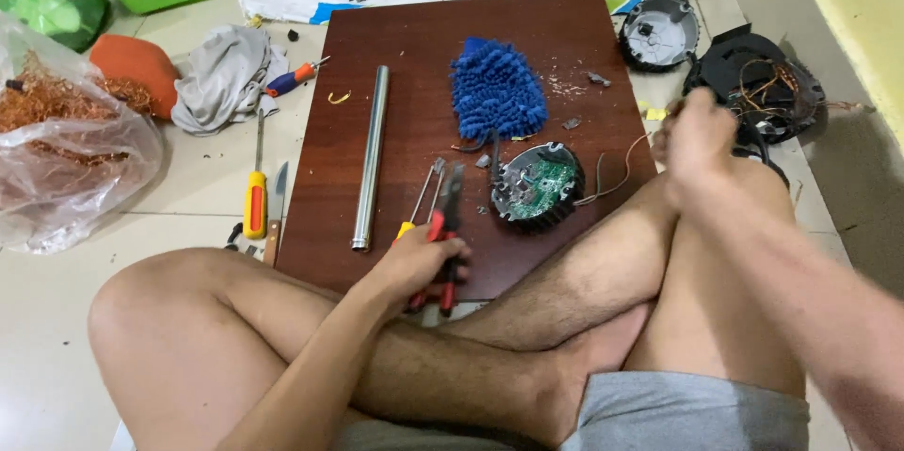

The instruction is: Disassembling a circular circuit board assembly using a screwdriver and pliers to remove components and wires.

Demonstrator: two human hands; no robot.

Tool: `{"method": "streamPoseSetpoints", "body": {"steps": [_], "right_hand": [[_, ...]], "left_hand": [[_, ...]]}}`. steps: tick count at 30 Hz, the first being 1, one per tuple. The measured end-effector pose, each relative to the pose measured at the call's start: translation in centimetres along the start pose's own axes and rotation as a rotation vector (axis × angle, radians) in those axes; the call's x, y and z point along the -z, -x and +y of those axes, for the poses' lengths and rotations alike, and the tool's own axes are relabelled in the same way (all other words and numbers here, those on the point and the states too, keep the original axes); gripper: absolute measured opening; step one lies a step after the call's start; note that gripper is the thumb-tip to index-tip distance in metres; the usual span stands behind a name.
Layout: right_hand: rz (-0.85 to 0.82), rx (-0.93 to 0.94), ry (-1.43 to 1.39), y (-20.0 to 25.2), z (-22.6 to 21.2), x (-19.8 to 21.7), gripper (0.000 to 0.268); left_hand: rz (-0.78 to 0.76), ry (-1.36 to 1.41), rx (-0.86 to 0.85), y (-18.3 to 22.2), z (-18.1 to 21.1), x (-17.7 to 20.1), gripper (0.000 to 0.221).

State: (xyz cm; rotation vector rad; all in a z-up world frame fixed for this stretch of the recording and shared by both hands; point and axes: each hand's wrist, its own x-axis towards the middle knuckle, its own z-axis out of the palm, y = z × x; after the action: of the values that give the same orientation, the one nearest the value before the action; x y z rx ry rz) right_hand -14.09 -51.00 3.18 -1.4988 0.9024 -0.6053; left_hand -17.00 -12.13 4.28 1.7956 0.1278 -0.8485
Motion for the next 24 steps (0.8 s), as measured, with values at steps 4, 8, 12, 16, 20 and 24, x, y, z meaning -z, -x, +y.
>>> {"method": "streamPoseSetpoints", "body": {"steps": [4,8,12,16,20,24], "right_hand": [[-0.091,-0.172,-0.267,-3.2,-3.9,4.0,0.029],[-0.105,-0.255,-0.256,-9.8,-1.1,7.6,0.01],[-0.263,-0.301,-0.246,-14.9,2.7,10.6,0.006],[-0.261,-0.361,-0.203,-17.5,4.2,10.8,0.004],[-0.275,-0.338,-0.048,-17.9,3.0,10.2,0.009],[0.08,-0.145,-0.03,-19.5,-0.1,10.1,0.027]], "left_hand": [[0.167,-0.049,0.054,2.2,0.1,0.4,0.02],[0.2,-0.011,0.039,1.7,-0.5,0.0,0.022],[0.172,0.001,0.105,3.0,1.1,-0.5,0.021],[0.16,0.009,0.086,2.6,0.7,-0.4,0.016],[0.168,-0.011,0.08,2.0,0.2,-0.3,0.019],[0.195,-0.026,0.105,2.9,0.9,-0.2,0.026]]}}
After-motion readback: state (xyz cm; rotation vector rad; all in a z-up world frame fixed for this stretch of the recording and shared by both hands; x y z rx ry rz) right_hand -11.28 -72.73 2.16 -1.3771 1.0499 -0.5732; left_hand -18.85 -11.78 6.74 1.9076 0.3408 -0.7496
